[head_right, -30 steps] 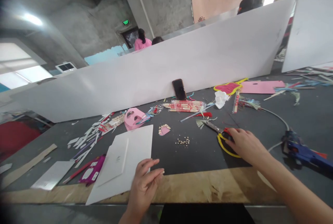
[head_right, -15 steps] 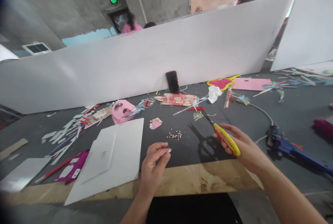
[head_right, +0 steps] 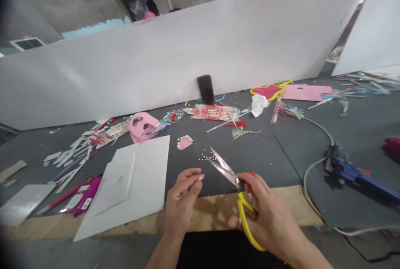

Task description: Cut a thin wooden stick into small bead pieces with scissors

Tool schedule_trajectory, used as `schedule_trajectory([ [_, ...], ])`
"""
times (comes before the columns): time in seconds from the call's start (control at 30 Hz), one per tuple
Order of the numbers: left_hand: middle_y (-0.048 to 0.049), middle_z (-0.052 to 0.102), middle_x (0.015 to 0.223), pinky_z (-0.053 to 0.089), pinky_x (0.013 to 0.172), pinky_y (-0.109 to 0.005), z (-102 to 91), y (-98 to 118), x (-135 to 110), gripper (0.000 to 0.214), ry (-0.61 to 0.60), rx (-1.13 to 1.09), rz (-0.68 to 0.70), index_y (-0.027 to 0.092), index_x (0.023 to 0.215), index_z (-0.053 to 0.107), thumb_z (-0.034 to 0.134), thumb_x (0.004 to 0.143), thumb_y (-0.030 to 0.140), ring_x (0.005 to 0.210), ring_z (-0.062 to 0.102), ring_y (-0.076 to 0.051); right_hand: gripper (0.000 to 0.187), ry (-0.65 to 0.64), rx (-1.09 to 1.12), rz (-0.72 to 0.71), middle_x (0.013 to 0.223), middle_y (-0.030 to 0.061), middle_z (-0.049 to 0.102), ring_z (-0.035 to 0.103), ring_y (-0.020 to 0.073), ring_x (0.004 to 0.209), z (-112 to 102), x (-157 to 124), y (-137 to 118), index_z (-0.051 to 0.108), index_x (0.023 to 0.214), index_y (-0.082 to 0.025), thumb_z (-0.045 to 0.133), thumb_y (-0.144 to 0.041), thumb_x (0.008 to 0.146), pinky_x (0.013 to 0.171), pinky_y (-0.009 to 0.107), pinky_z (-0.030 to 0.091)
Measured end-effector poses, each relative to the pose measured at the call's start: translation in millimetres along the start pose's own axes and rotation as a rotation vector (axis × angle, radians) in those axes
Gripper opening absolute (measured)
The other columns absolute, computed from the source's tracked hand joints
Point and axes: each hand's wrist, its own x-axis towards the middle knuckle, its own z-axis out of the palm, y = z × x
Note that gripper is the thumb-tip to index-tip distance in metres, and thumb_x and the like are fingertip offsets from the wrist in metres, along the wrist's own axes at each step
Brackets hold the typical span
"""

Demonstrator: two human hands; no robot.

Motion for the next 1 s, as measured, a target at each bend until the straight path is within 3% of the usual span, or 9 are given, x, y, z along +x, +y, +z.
schedule_trajectory([
  [0.1, -0.0101, 0.060, 0.111, 0.049, 0.087, -0.032, 0.8, 1.1, -0.6, 0.017, 0.005, -0.080, -0.054, 0.021, 0.089, 0.073, 0.063, 0.084, 0.034, 0.105, 0.058, -0.022, 0.064, -0.050, -0.209, -0.095, 0.102, 0.0091, 0.061, 0.064, 0.0212, 0.075, 1.5, -4.1, -8.9, 0.044, 0.116, -0.023, 0.075, -0.045, 0.065, 0.063, 0.031, 0.054],
  [0.23, -0.0106, 0.059, 0.111, 0.047, 0.092, -0.033, 3.0, 3.0, -1.3, 0.018, -0.008, -0.084, -0.041, 0.019, 0.087, 0.070, 0.062, 0.085, 0.034, 0.107, 0.057, -0.022, 0.064, -0.163, -0.313, -0.120, 0.107, 0.0107, 0.061, 0.065, 0.0271, 0.089, 2.0, -4.7, -13.1, 0.047, 0.117, -0.023, 0.076, -0.041, 0.063, 0.070, 0.036, 0.055],
  [0.67, -0.0124, 0.055, 0.113, 0.045, 0.094, -0.037, 1.3, 15.0, -7.0, 0.024, -0.158, 0.009, -0.029, 0.017, 0.083, 0.068, 0.054, 0.089, 0.036, 0.106, 0.056, -0.023, 0.064, -0.190, -0.264, -0.128, 0.111, 0.0138, 0.065, 0.065, 0.0277, 0.098, 10.6, -9.9, -19.3, 0.051, 0.125, -0.019, 0.070, -0.046, 0.071, 0.077, 0.035, 0.057],
  [1.0, -0.0130, 0.058, 0.112, 0.044, 0.095, -0.040, -1.3, 19.7, -8.3, 0.028, -0.154, -0.035, 0.023, 0.017, 0.083, 0.066, 0.053, 0.089, 0.042, 0.107, 0.056, -0.026, 0.066, -0.204, -0.204, -0.166, 0.113, 0.0142, 0.065, 0.065, 0.0271, 0.100, 10.8, -11.0, -23.6, 0.048, 0.130, -0.019, 0.068, -0.049, 0.074, 0.079, 0.034, 0.056],
])
